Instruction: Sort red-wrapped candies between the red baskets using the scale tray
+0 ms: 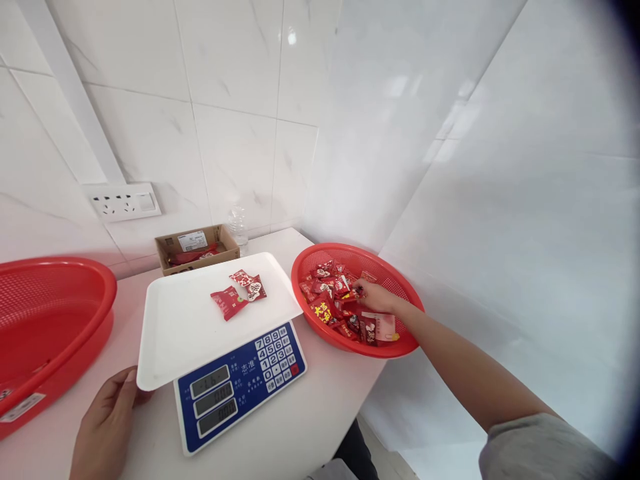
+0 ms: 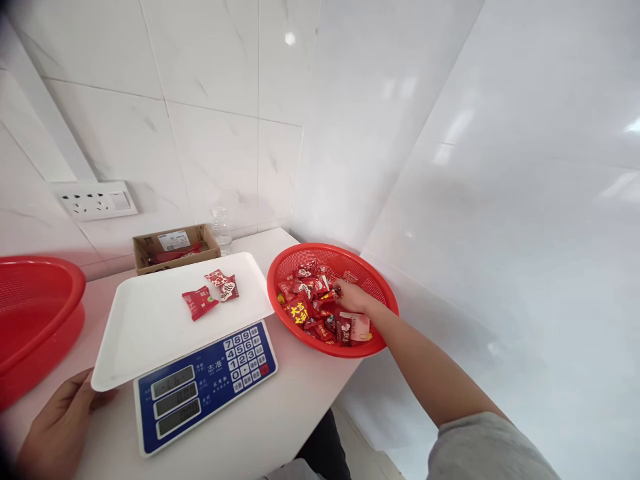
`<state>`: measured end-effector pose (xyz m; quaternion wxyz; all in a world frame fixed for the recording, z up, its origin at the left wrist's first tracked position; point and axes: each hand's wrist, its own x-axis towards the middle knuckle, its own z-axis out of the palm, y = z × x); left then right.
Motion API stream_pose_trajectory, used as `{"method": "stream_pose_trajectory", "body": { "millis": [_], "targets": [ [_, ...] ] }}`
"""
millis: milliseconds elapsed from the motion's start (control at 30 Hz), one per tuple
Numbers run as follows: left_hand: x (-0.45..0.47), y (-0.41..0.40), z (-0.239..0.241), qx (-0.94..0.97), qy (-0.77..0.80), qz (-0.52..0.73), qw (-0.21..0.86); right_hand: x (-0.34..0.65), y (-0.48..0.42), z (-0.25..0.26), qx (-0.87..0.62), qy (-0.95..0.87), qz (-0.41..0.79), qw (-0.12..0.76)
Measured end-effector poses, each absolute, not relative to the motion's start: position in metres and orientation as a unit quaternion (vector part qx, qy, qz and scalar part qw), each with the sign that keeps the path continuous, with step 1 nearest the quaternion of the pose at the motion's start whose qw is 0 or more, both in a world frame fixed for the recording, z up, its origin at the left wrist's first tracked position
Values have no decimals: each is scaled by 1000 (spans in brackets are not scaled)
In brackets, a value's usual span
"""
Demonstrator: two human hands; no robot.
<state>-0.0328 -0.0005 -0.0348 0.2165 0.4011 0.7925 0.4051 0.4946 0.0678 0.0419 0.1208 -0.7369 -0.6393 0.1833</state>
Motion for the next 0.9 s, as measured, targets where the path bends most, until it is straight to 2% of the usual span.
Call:
{"method": "stream_pose_trajectory", "body": {
  "millis": [100,233,400,633,900],
  "targets": [
    [-33,-2,-34,382,784,398,284,494,65,53,-733,-621,205,189],
    [-26,-4,-23,379,779,396,304,486,58,66,-722,-589,247,266],
    [-22,-5,-14,410,758,393,320,450,49,88,-696,-571,292,323],
    [-17,-8,-10,429,719,448,314,360,47,117,-597,-641,354,329],
    [-14,-12,-5,427,714,454,319,287,39,92,-491,-810,200,251]
  ]
}}
